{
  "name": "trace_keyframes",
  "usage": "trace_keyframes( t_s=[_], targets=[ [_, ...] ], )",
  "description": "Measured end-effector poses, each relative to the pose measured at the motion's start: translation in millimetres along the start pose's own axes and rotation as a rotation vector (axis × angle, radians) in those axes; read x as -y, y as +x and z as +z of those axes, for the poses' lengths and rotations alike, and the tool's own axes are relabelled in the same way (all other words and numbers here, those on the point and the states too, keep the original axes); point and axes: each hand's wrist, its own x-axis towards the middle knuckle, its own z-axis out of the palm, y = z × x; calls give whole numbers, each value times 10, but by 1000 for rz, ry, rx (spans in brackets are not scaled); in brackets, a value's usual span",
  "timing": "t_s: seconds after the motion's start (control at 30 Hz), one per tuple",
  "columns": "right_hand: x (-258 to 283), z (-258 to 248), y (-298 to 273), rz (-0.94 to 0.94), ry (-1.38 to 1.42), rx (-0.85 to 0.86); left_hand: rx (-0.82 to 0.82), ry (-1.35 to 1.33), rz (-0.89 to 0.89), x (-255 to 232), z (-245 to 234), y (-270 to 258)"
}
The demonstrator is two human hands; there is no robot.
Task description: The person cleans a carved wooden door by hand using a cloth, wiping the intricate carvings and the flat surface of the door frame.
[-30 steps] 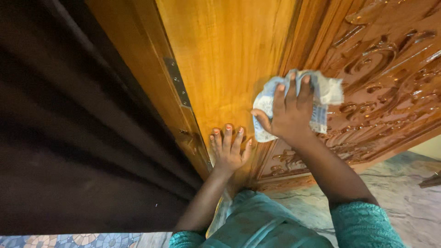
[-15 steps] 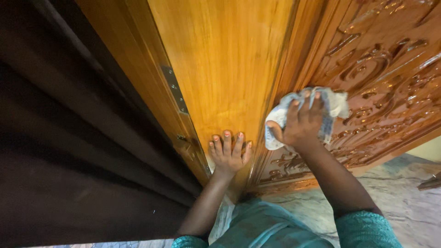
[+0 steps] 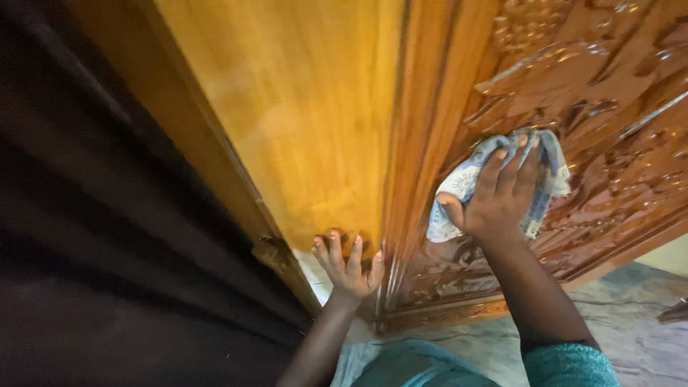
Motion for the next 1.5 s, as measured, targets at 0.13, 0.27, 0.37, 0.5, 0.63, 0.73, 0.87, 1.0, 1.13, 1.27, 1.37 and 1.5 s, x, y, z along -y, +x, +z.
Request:
trace_keyframes(
  t_s=[0.13,0.27,0.37,0.5,0.63,0.73,0.87,1.0,1.13,1.27,1.37,1.5],
  targets=[
    [-176,-96,43,-111,-123,42,-77,-138,-53,-318,193,59],
    [-392,-91,-51,-179,-235,83,-72,-272,35,-403,490,259],
    [-513,-96,-98,-207,-342,103,-55,-380,74,-453,700,424],
    [-713,-163,-118,-173,-453,82,-29,-495,158,-526,1008,606],
    [-943,-364,-101,-113,-558,96,-51,-609,240,-663,1317,763],
    [-998,-510,-131,-80,-647,123,-85,-705,256,-813,1483,868],
    [-1058,-721,-164,-24,-765,150,-62,-811,308,-967,1665,1003],
    [-1109,-974,-226,65,-831,168,-34,-912,343,-1170,1771,1091],
    [-1137,-1188,-363,96,-973,215,-33,-1013,403,-1361,1857,1160],
    [-1122,-1410,-522,139,-1057,238,3,-1121,426,-1526,1891,1173],
    [-1064,-1594,-652,193,-1102,252,26,-1185,458,-1662,1911,1160],
    [-953,-1900,-810,312,-1191,255,60,-1277,498,-1816,1878,1124]
  ],
)
